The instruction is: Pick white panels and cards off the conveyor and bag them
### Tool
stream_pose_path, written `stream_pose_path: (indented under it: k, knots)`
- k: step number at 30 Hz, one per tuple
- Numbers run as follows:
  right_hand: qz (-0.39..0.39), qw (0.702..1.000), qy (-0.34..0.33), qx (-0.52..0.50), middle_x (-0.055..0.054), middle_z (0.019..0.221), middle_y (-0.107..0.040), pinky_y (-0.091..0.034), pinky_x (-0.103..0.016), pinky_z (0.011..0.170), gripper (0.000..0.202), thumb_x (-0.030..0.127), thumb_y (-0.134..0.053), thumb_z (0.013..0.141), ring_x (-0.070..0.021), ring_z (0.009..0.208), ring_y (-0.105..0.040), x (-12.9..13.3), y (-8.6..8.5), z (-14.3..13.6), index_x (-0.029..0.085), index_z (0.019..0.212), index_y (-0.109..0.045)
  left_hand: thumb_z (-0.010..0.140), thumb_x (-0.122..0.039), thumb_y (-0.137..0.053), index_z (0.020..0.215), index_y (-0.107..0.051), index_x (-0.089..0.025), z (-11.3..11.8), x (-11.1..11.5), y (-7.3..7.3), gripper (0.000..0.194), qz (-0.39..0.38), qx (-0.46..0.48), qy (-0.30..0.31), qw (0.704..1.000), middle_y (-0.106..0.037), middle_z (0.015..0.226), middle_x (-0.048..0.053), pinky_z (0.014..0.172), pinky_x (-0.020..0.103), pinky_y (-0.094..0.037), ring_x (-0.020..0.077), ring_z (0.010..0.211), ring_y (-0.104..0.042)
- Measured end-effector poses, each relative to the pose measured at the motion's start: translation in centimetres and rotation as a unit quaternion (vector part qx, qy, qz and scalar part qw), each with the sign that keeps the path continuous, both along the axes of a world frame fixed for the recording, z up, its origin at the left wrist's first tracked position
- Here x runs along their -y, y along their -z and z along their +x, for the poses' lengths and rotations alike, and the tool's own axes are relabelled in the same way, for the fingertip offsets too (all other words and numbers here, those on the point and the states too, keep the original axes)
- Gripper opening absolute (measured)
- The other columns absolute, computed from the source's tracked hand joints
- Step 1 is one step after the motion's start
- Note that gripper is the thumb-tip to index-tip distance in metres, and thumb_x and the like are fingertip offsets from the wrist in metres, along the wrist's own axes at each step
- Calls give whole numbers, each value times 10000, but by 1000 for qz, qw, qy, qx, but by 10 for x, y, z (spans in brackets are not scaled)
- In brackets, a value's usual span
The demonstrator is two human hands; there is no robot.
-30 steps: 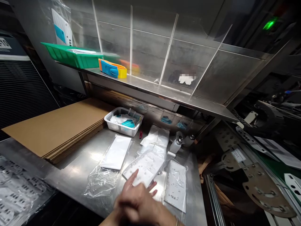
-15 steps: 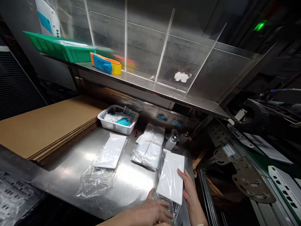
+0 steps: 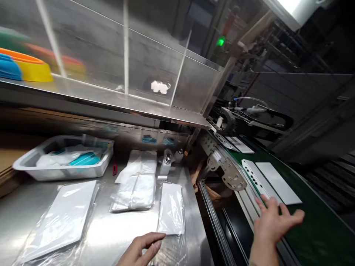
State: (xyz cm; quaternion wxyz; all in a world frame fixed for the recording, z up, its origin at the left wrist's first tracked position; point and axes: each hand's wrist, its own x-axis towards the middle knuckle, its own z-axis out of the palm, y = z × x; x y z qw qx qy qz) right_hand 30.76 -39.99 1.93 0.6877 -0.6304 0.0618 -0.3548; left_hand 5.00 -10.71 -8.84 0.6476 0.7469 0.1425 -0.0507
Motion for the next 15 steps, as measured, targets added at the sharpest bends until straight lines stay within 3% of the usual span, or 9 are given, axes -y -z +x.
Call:
stream_pose_path:
  k: [2,5,7,10,13,15]
  knots:
    - [167,980,-33,-98,-150,1312,-343,-591,-338,692,797,153,-587,770,-175,911,-639,40,-21,14,301,1368,-82,813,-536,-481,1144,-607,-275,9,3,-2,439,-40,6,15,999,-593,1215,38,1018,376,-362,266,1168,-484]
    - [322,917,-98,-213,-153,1097,-476,-598,-334,655,436,70,-437,813,-157,801,-657,68,-33,40,146,1229,-329,795,-543,-507,1113,-626,-255,15,10,-7,445,-93,4,30,995,-621,1166,50,997,385,-389,270,1121,-522]
    - [330,915,-92,-212,-97,969,-500,-599,-314,626,304,24,-386,805,-118,692,-647,69,-35,55,133,1087,-422,776,-546,-533,1091,-640,-251,14,11,-10,444,-108,1,26,994,-633,1144,57,991,394,-396,278,1109,-531]
    - [317,929,-68,-177,-17,835,-490,-595,-265,608,261,-23,-359,776,-68,585,-607,62,-38,65,164,927,-461,747,-542,-575,1083,-645,-247,11,-1,-15,452,-124,8,-15,992,-620,1173,68,1005,411,-376,291,1128,-519]
    - [285,945,-79,-138,10,716,-499,-595,-265,597,163,19,-429,772,-77,548,-581,47,-45,59,164,810,-491,773,-528,-550,1102,-623,-211,9,-26,-25,462,-198,16,-110,974,-636,1148,93,985,436,-381,296,1099,-546]
    - [246,954,-123,-118,32,616,-496,-595,-277,577,85,72,-543,742,-84,495,-546,24,-48,50,153,764,-531,812,-501,-513,1146,-579,-189,8,-44,-35,461,-271,30,-204,940,-639,1143,103,983,425,-380,280,1113,-544]
